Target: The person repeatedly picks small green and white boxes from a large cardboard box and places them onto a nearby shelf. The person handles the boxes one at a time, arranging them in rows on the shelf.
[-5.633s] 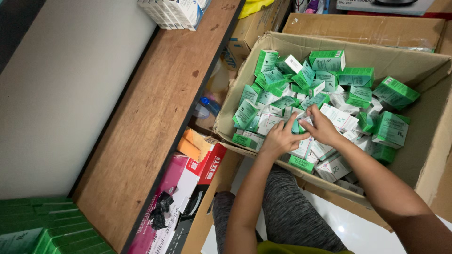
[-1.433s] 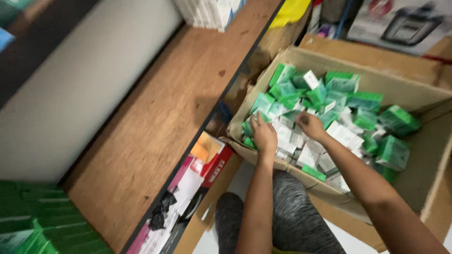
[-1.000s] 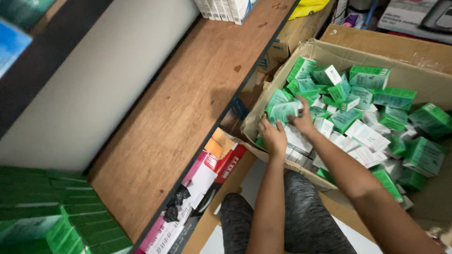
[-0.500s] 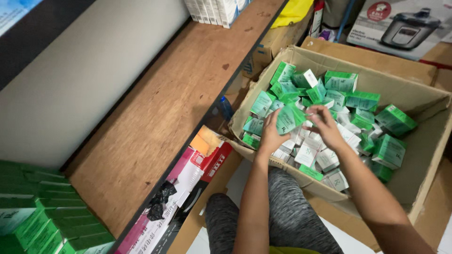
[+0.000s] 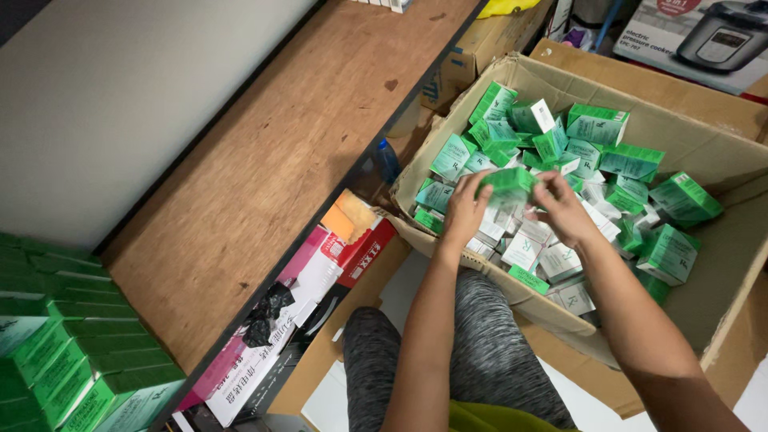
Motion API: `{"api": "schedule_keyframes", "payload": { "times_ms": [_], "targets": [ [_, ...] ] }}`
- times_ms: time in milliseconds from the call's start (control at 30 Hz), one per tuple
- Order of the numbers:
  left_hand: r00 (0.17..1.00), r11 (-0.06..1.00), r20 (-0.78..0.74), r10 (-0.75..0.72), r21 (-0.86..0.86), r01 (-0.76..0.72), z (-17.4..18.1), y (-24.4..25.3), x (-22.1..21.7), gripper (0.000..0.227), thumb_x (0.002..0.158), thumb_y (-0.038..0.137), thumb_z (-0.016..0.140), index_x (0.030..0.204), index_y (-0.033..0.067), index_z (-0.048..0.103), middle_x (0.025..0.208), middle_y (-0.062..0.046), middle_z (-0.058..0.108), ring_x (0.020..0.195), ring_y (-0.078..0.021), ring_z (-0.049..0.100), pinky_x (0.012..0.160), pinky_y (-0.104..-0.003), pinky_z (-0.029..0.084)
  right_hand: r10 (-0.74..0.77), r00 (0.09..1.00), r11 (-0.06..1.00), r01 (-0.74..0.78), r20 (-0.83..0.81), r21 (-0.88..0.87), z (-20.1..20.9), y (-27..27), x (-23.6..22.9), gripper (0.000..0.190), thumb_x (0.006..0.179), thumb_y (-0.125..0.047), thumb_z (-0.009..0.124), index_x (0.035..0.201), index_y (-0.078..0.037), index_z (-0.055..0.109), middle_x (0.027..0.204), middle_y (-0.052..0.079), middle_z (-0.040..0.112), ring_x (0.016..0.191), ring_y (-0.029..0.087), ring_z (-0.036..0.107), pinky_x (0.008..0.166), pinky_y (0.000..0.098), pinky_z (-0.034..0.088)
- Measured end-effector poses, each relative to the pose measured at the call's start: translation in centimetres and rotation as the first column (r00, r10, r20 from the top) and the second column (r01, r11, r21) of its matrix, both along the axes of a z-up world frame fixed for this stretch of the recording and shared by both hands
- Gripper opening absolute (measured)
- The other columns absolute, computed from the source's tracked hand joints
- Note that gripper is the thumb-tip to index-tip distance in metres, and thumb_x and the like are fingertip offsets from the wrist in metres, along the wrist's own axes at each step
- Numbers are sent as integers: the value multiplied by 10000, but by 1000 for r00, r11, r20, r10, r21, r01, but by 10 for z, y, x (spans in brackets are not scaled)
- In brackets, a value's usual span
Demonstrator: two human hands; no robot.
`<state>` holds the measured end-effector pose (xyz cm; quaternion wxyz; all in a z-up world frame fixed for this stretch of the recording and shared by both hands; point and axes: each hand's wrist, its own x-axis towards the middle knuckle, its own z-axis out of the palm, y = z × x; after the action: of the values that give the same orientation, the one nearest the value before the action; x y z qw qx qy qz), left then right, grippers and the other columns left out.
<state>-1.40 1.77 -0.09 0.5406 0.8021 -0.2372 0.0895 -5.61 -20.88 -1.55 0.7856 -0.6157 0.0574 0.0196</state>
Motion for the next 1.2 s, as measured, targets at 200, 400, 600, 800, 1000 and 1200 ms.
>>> {"api": "schedule_keyframes", "payload": {
  "times_ms": [200,400,600,800,1000,1200],
  "targets": [
    [995,993,-51,82,89,-78,11,2,-2,407,1011,353,655,1385,194,633,1335,-125,586,1237,-362,591,1039,-457,525,61,991,938,-18,116,-347,-11,7,-1,323,984,-313,688,1147,-63,563,974,22,573,800,108,575,619,288,529],
    [998,951,57,-39,309,20,39,-6,-16,924,594,289,942,1407,171,520,1496,-145,394,1394,-441,324,1022,-544,456,-31,983,878,114,182,-466,-11,14,-3,297,995,-286,694,1031,-14,580,813,45,614,677,109,587,598,276,500],
    [991,965,124,-49,261,15,13,-5,-9,900,673,236,910,1477,149,515,1464,-116,523,1383,-390,415,1134,-503,443,-47,992,858,100,117,-504,-37,-5,6,354,1122,-288,498,964,-4,639,742,92,660,616,135,627,614,280,499],
    [994,983,79,-75,176,61,4,-7,-1,905,676,250,917,1467,119,498,1443,-128,531,1354,-378,466,1143,-491,434,-243,941,848,324,234,-420,-9,-19,7,217,1099,-209,537,1252,-58,568,1071,108,686,803,184,639,623,307,454],
    [996,964,68,-51,263,31,6,-7,-3,918,635,218,917,1456,134,516,1460,-126,521,1376,-395,424,1143,-495,415,-7,797,636,470,604,-612,42,12,-17,364,918,-113,750,1248,-67,605,1360,153,519,1164,265,571,803,331,531],
    [995,962,97,-39,273,11,10,-6,-4,917,632,220,908,1459,162,517,1460,-99,515,1390,-382,418,1143,-489,434,-15,829,592,458,559,-663,34,1,-11,177,919,-45,650,1066,-113,722,1422,140,517,1194,282,575,920,351,555]
  ]
}}
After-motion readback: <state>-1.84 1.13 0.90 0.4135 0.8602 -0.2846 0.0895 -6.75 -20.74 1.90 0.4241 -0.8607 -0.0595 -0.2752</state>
